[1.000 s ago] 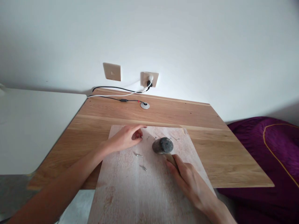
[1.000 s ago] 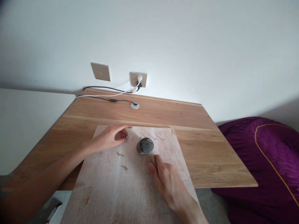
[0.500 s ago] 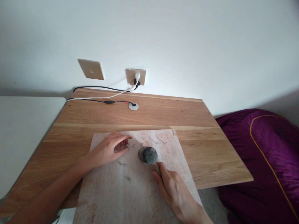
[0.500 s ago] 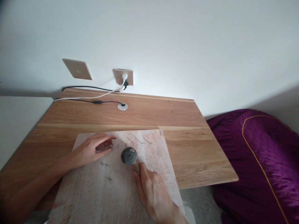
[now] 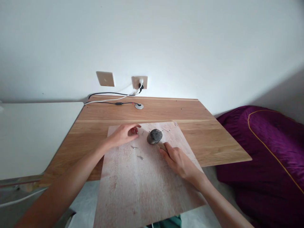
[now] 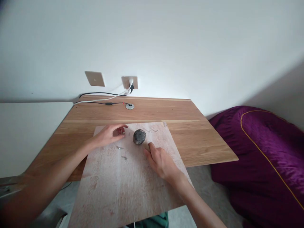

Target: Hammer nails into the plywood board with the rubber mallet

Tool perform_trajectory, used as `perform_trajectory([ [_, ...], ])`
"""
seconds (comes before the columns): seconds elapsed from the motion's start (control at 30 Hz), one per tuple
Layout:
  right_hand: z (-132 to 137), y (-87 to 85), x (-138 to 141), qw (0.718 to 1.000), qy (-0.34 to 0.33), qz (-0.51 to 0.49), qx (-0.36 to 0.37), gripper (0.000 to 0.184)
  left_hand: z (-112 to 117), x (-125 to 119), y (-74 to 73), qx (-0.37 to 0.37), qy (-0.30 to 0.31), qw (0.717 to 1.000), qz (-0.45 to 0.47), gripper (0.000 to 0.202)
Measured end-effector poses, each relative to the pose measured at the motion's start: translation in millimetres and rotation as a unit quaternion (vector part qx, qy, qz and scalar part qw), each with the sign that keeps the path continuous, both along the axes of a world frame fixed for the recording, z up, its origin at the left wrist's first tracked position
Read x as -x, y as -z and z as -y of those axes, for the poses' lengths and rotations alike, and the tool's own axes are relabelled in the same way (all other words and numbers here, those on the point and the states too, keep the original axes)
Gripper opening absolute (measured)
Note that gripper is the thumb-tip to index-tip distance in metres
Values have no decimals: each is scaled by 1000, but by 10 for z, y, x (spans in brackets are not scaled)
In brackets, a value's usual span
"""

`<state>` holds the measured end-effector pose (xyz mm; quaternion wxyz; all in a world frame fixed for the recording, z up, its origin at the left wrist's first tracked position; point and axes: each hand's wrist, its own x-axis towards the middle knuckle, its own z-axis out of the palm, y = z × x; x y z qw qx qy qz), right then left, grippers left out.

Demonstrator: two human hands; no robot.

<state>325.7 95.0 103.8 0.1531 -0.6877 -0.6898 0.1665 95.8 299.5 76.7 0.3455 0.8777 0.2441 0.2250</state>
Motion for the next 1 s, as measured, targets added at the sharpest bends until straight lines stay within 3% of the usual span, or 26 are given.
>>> perform_trajectory([
  [0.3,7,127,-33,996,-28,58,-61,29,-33,-17,51,11,6,1000,7,33],
  [0.7,30,142,-63,989,-56,97,-95,34,-42,-13,68,-2,14,1000,22,28],
  [1.0,69,305,-200,972,-124,137,-147,40,-34,-14,74,-6,15,1000,20,28],
])
